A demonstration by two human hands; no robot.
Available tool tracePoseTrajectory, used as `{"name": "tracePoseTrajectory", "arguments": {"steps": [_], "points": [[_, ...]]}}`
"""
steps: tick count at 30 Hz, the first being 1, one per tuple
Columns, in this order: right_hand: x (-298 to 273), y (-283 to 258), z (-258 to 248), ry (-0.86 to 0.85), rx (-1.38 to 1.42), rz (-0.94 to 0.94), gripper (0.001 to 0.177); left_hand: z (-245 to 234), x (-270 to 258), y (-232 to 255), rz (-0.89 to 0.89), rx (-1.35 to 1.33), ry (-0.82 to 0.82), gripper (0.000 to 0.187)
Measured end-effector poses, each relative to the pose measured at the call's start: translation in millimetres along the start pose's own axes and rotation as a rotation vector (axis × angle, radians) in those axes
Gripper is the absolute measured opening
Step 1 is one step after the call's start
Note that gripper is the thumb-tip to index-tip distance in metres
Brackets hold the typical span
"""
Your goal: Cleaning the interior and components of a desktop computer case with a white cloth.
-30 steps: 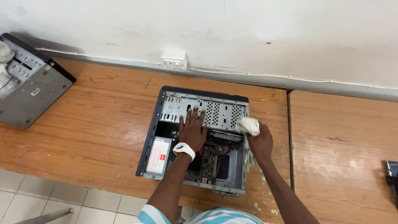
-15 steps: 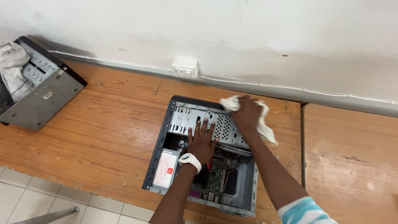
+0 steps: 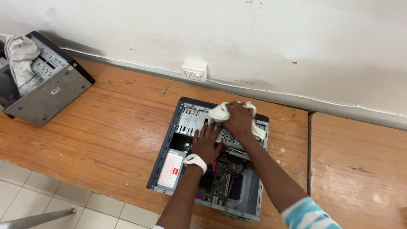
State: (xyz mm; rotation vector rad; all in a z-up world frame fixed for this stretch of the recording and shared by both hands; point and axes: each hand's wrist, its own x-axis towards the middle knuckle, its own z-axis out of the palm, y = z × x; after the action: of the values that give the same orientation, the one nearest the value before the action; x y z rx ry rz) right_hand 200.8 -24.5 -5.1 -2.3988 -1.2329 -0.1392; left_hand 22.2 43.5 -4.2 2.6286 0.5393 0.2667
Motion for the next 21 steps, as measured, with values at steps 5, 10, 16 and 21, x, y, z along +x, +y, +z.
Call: {"name": "tracePoseTrajectory", "arguments": {"steps": [5, 10, 16, 21], "points": [[-54, 38, -35, 0.216, -0.095, 0.130, 0.050, -66, 19, 8, -0.199, 0.045, -0.283, 0.047], [-69, 60, -35, 0.317, -0.100, 0.252, 0.055, -52, 34, -52, -0.003, 0.200, 0.168, 0.069], [-34, 29, -38, 0.320, -0.070, 0.400, 0.044, -22, 24, -79, -0.024, 0.257, 0.179, 0.062], [-18, 28, -15, 0.260, -0.116, 0.333, 0.035, -28, 22, -75, -0.026, 0.239, 0.179, 0.061]]}}
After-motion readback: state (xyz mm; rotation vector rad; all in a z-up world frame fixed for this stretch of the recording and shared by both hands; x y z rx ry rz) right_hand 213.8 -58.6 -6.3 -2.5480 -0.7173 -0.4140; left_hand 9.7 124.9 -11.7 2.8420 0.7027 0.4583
